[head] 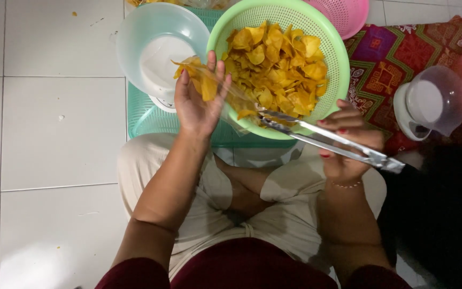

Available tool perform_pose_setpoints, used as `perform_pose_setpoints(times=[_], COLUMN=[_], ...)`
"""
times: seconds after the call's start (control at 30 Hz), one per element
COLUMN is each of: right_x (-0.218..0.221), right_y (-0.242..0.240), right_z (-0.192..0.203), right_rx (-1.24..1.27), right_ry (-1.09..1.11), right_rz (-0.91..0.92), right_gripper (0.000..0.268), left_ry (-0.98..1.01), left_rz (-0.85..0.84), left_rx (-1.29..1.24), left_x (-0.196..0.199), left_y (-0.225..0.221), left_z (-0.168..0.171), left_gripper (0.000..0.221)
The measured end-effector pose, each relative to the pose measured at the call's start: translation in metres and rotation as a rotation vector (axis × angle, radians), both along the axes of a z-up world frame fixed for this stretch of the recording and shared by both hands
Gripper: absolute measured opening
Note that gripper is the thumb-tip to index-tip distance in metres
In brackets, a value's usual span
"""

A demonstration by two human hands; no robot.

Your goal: Packaging fried chips from a large colander into individual small plastic bags using metal tongs while sitting on the floor.

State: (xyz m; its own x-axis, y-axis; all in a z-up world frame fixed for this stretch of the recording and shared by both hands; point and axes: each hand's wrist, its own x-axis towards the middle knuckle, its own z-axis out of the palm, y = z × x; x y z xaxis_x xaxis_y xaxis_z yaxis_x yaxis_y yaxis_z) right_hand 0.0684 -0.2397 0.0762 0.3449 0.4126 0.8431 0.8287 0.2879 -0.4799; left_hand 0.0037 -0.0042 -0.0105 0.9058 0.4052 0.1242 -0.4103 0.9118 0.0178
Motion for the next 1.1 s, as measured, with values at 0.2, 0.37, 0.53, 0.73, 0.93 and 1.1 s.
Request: perform_pose_setpoints(times=[0.2,0.37,0.53,0.73,0.93,1.1], right_x=[-0.017,-0.015,-0.01,0.017,0.039,0.045], right_y=[0.022,0.037,0.031,-0.006,-0.022,-0.015], right_z=[-0.017,-0.019,-0.025,-0.012,-0.001,-0.011], right_rx=[-0.114,-0.032,-0.014,0.025,-0.319,-0.62], right_ry=[-0.047,-0.208,-0.293,-0.197,0.054,-0.139], right_rz=[-0.1,-0.146,-0.126,-0.111,-0.494,-0.607], right_gripper=[0.033,0.032,0.038,0.054,0.045,0.042], left_ry=[-0.027,0.036,0.045,0.046,0.027,0.046], left_rz=[-0.028,-0.045,-0.065,-0.006,0.042,0.022], left_rx=[0.07,0.048,0.007,-0.034,0.008,-0.037], left_x=[0.001,0.007,0.007,0.003,0.004,0.001], left_y=[-0.009,-0.02,-0.013,0.003,-0.002,-0.002], left_z=[-0.001,-0.001,-0.003,-0.001,-0.001,0.002], left_gripper=[0.034,0.025,0.024,0.022,0.032,0.035])
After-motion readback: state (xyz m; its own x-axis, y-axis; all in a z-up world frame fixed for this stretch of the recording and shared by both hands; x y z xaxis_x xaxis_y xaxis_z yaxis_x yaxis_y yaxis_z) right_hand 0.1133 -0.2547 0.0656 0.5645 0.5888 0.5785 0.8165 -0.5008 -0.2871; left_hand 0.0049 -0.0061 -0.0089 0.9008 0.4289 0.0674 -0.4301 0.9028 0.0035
